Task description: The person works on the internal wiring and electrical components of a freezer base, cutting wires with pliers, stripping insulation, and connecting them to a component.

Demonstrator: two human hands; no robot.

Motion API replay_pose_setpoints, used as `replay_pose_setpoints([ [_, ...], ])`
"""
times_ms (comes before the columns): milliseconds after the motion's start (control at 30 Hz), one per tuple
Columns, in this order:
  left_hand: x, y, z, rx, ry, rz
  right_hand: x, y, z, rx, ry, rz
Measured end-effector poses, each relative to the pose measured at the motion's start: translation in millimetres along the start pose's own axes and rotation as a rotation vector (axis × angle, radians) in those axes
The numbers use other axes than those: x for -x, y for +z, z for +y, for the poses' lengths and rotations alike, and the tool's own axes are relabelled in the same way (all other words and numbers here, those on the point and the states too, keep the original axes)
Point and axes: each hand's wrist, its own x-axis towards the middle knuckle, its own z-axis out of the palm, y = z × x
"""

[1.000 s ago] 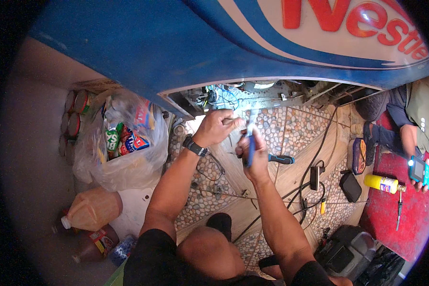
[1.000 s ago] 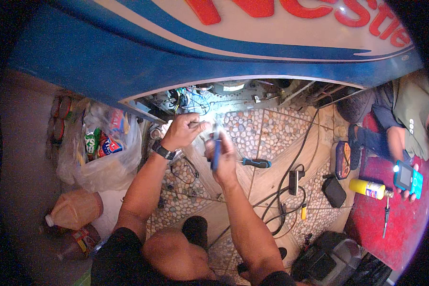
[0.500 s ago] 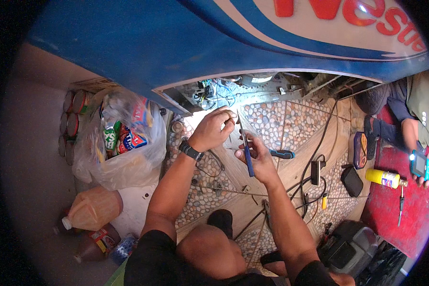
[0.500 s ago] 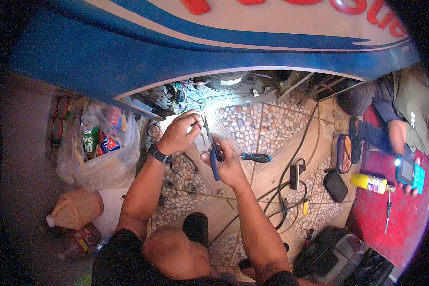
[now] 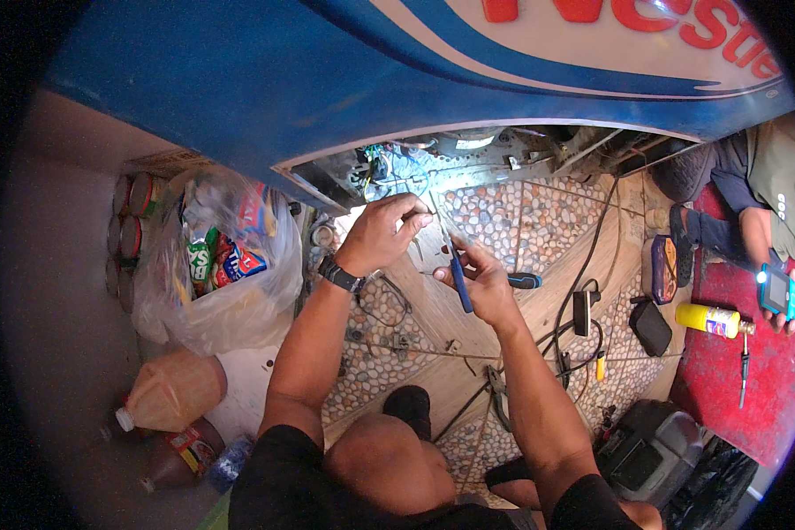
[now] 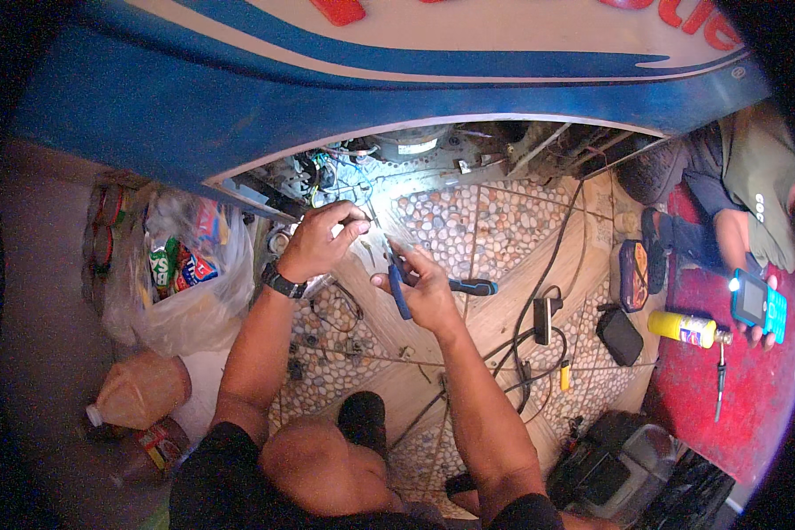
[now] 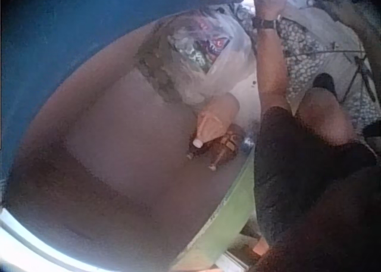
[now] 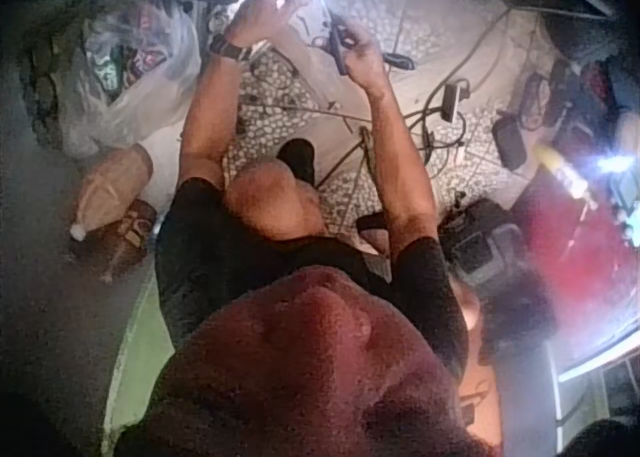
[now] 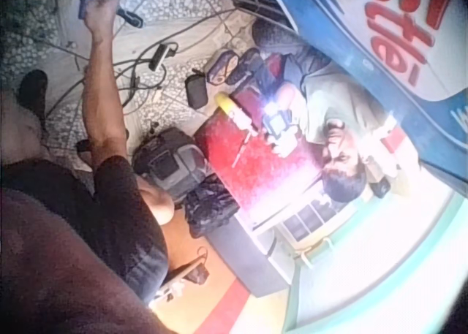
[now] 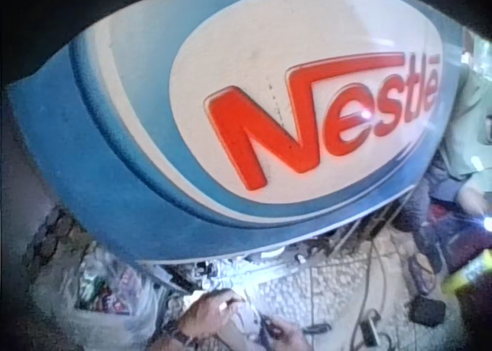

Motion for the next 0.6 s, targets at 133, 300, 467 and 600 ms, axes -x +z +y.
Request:
replay_pose_setpoints([
  [133, 2, 6, -4, 0.131, -0.051, 0.03, -6, 6, -4, 0.088, -0.136, 0.009],
  [300, 3, 12, -13, 0.241, -0.087, 0.058, -10, 14, -16, 0.066, -0.023, 0.005],
  [467, 3, 7, -9, 0.203, -0.163, 0.024, -13, 22, -20, -0.01, 0.01, 0.043],
  [600, 3, 3, -6, 0.095, -0.154, 0.012, -14, 21, -24, 0.059, -0.02, 0.031],
])
